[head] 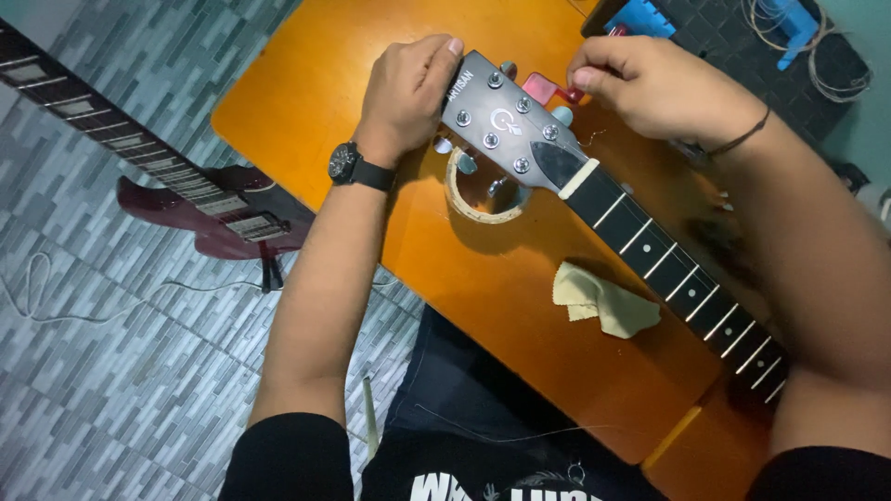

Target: Restringing an acoustic guitar by coiling the string and using a manual string winder on the tuning peg.

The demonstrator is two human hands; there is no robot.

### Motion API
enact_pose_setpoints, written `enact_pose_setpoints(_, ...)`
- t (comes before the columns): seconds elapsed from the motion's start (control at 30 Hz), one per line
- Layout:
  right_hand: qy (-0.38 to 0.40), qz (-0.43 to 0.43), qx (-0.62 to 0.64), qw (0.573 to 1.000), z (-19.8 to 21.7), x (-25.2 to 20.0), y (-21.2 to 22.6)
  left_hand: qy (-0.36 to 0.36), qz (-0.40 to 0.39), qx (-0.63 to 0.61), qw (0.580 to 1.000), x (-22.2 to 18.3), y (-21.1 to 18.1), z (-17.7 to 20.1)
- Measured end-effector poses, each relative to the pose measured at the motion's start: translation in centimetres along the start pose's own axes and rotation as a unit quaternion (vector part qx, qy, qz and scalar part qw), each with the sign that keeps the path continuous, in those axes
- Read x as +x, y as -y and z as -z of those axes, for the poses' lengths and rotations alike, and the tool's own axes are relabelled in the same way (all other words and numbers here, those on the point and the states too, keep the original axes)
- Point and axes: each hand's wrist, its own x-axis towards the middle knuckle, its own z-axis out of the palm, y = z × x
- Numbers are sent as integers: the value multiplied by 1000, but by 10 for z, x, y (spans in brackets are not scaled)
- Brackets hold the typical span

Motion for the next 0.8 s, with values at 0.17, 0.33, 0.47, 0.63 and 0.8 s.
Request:
enact_pose_setpoints(0.17, 28, -22, -9, 999, 9, 3, 12, -1, -5, -12, 1000, 1, -2, 1)
enact_pose_setpoints(0.33, 66, -13, -16, 998, 14, -1, 9, -3, -15, -11, 1000, 0, -2, 2)
enact_pose_setpoints(0.47, 44, 47, 73, 995, 13, 4, 3, -1, -9, -6, 1000, 1, 0, 1)
enact_pose_setpoints(0.63, -98, 148, 45, 983, -23, 49, -11, 2, -24, -7, 1000, 0, -2, 2)
enact_pose_setpoints(0.8, -12, -20, 17, 1000, -30, 55, 4, 4, -9, -16, 1000, 0, -2, 2)
